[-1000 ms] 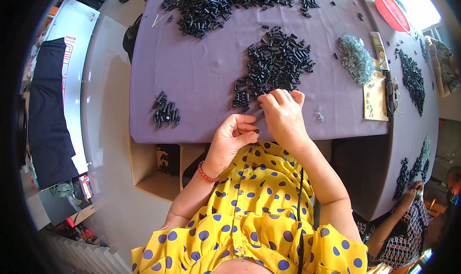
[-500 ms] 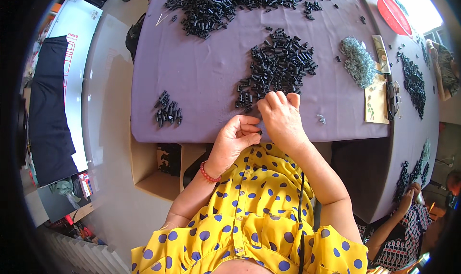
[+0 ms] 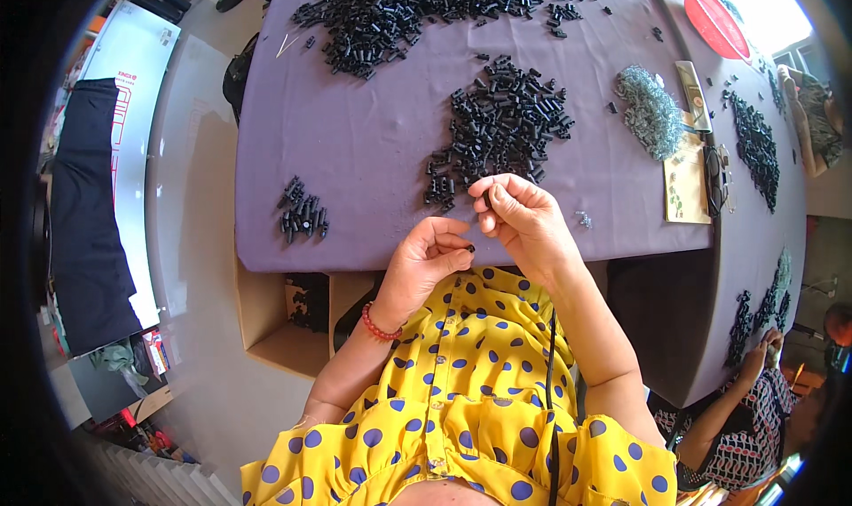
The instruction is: Assembling small black plastic components by hand on a workbench.
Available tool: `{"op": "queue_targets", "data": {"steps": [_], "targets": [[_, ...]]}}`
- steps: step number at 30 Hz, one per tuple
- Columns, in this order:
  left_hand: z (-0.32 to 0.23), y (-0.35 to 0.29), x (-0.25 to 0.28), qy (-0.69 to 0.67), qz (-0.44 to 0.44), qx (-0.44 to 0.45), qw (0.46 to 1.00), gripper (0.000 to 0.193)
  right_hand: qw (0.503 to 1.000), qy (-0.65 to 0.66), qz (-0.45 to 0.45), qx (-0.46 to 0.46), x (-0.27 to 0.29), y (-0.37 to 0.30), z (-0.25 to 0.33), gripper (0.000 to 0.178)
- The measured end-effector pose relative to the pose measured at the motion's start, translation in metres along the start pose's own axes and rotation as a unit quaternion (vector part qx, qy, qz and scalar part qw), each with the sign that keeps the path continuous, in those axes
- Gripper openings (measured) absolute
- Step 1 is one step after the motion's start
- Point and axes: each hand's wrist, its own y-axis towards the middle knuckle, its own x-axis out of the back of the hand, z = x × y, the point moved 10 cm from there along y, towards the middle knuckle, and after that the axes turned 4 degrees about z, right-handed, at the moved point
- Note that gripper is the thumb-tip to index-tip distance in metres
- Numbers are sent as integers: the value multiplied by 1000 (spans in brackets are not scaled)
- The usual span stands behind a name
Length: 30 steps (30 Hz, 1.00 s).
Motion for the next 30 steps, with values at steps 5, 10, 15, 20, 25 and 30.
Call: {"op": "queue_targets", "data": {"steps": [5, 10, 15, 20, 25, 30], "targets": [[1, 1, 0, -10, 1, 4, 1000, 31, 999, 37, 1, -4, 5, -1, -6, 16], [1, 1, 0, -13, 5, 14, 1000, 31, 999, 30, -9, -16, 7, -4, -6, 14], [1, 0, 2, -34, -1, 10, 999, 31, 999, -20, -31, 11, 14, -10, -5, 14], [-8, -4, 10, -135, -46, -4, 990, 31, 992, -109, -41, 43, 9, -19, -2, 14], [-23, -7, 2, -155, -39, -27, 987, 32, 981, -178, -50, 64, 2, -26, 2, 15], [-31, -7, -2, -156, -45, -44, 986, 32, 977, -190, -57, 83, -2, -30, 4, 15]]}}
